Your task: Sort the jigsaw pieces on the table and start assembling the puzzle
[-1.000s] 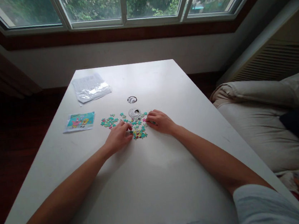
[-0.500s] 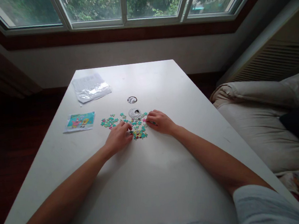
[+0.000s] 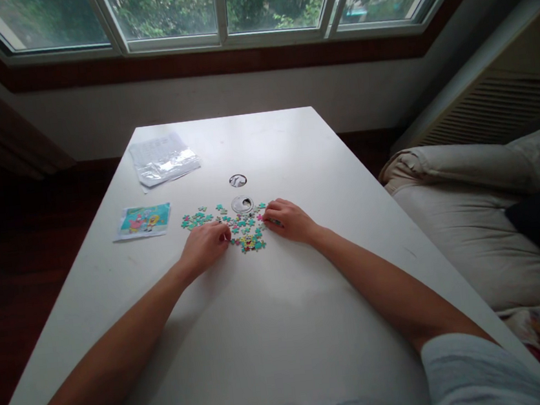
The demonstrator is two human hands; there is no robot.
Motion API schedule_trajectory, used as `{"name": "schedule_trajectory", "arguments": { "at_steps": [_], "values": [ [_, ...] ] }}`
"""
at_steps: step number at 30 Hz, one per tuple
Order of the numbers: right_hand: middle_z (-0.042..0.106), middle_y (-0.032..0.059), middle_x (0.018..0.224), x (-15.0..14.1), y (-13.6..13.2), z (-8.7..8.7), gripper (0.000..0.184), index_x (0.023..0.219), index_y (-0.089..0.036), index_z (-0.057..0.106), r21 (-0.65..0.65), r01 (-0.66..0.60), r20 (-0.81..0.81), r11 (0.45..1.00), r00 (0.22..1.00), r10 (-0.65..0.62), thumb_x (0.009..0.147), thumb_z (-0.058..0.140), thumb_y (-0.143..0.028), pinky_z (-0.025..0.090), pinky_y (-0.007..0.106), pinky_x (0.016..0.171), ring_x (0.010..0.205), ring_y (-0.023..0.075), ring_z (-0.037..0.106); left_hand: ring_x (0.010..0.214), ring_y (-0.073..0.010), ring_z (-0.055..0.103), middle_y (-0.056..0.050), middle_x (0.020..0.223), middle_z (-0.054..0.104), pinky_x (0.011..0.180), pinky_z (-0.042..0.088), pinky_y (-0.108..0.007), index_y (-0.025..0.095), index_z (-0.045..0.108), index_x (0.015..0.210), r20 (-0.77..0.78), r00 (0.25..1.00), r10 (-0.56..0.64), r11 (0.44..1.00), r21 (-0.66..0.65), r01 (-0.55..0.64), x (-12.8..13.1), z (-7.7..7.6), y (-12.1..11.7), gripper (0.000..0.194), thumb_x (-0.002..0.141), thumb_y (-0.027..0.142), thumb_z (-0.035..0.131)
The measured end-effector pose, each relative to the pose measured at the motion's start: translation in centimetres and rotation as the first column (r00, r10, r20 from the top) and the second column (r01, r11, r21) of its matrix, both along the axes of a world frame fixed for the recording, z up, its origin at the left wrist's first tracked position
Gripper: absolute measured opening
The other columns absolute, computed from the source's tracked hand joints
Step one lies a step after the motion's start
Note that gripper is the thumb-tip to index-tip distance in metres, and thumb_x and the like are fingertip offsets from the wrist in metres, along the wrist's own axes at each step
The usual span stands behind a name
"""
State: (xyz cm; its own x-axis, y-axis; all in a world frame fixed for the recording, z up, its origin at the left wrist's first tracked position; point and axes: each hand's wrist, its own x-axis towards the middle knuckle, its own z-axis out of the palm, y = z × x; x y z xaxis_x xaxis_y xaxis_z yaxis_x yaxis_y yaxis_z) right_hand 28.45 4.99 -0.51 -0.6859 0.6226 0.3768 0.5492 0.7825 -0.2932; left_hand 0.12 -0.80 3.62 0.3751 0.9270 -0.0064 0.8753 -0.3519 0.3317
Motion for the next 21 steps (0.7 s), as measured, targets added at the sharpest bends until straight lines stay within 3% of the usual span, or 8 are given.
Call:
{"name": "schedule_trajectory", "arguments": {
  "at_steps": [6,16,18,21],
  "values": [
    [0.066,0.0085,0.097,-0.1,0.0,0.2,0.014,0.096,-0.023,0.068,-0.008,0.007,0.002,1.0,1.0,-0.007,0.097,0.055,-0.025,0.044,0.037,0.084,0.092,0.0228,0.055,0.083,-0.0203,0.062,-0.003,0.092,0.068,0.076,0.045,-0.031,0.025,0.069,0.094,0.047,0.999,0.015,0.998,0.052,-0.018,1.3,0.0,-0.8,0.011,0.088,0.031,0.062],
    [0.066,0.0082,0.097,-0.1,0.1,0.0,0.015,0.096,-0.022,0.067,-0.003,0.0,0.005,1.0,1.0,0.0,0.099,0.054,-0.026,0.044,0.036,0.084,0.092,0.0225,0.055,0.098,-0.0236,0.062,-0.005,0.101,0.068,0.089,0.046,-0.035,0.028,0.075,0.09,0.022,0.994,-0.109,0.993,0.049,0.108,0.5,-0.2,-0.4,0.024,0.083,0.015,0.057],
    [0.066,0.0082,0.097,0.0,0.0,0.0,0.015,0.096,-0.022,0.067,0.0,0.0,0.003,1.0,1.0,0.0,0.099,0.053,-0.026,0.043,0.036,0.084,0.092,0.0223,0.055,0.096,-0.0228,0.063,-0.005,0.102,0.069,0.088,0.046,-0.035,0.028,0.076,0.092,0.022,0.996,-0.091,0.995,0.037,0.091,0.2,-0.1,-0.2,0.029,0.083,0.012,0.053],
    [0.066,0.0082,0.096,0.0,0.0,0.1,0.014,0.095,-0.022,0.067,-0.001,-0.003,-0.006,1.0,1.0,0.003,0.098,0.054,-0.026,0.043,0.036,0.084,0.091,0.0223,0.054,0.095,-0.0235,0.063,-0.006,0.105,0.069,0.088,0.046,-0.036,0.027,0.075,0.102,0.016,1.0,0.024,0.994,0.103,-0.026,-0.4,-0.2,0.4,0.029,0.089,0.017,0.051]
  ]
}}
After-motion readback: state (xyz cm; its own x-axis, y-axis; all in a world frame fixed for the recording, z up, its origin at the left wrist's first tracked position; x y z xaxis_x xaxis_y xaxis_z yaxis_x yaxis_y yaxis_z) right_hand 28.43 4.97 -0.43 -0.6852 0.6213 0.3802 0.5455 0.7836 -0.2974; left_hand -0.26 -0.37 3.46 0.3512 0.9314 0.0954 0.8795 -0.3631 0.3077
